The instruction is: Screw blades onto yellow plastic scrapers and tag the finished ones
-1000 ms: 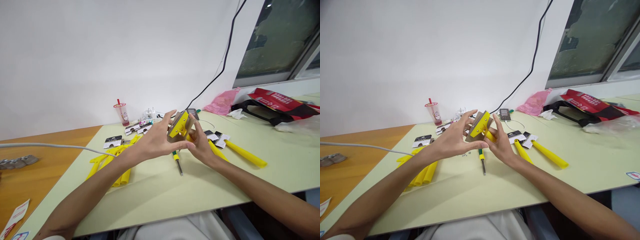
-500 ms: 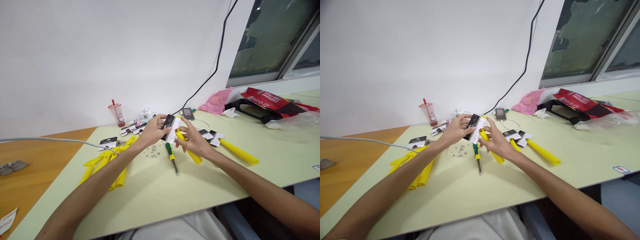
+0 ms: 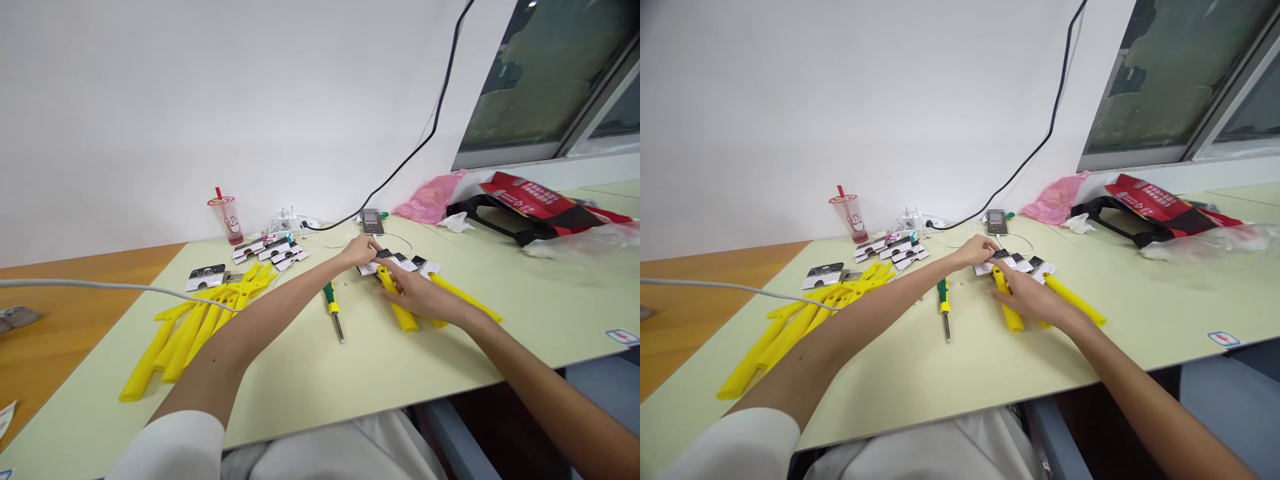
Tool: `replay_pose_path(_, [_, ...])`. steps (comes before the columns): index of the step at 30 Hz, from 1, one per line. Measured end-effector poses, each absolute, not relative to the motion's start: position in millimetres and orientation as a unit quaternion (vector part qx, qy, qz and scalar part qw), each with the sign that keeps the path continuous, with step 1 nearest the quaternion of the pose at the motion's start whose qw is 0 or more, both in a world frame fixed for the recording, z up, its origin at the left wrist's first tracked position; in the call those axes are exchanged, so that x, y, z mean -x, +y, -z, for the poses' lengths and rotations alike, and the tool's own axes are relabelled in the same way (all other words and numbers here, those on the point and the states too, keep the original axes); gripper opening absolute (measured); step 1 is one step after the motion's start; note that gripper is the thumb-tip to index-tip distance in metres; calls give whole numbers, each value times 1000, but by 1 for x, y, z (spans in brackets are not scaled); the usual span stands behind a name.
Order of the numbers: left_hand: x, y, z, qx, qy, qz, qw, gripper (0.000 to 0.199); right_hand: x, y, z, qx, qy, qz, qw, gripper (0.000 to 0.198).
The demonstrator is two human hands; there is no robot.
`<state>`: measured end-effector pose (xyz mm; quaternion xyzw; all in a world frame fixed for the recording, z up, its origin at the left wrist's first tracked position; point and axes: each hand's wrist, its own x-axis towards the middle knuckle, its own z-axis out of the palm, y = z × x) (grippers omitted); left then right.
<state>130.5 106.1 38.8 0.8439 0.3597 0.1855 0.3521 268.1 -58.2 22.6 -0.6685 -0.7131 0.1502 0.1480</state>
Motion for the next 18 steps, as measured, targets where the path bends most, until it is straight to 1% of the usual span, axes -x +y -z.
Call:
replay_pose_path(3, [-136,109,-30,-854,361,-174,333,45,-270,-61,-22,660,-723,-131,156,78])
replay_pose_path(6, [-136,108,-23,-867,355,-159,312,44,-278,-61,-21,654,-721,-121,196,71])
replay_pose_path(9, [-135,103,-20,-881,347,-151,285,43,-297,-59,-16,661,-714,-47,228,62])
replay_pose_path(12, [-133,95,-24,-891,345,-148,255,46,-323,-58,-5,675,-712,18,191,70])
replay_pose_path(15, [-124,80,-34,-902,335,-145,232,50,-345,-60,10,695,-703,-6,151,81])
replay_pose_path(18, [-98,53,-48,-916,308,-143,211,48,-358,-60,23,700,-698,-18,149,87])
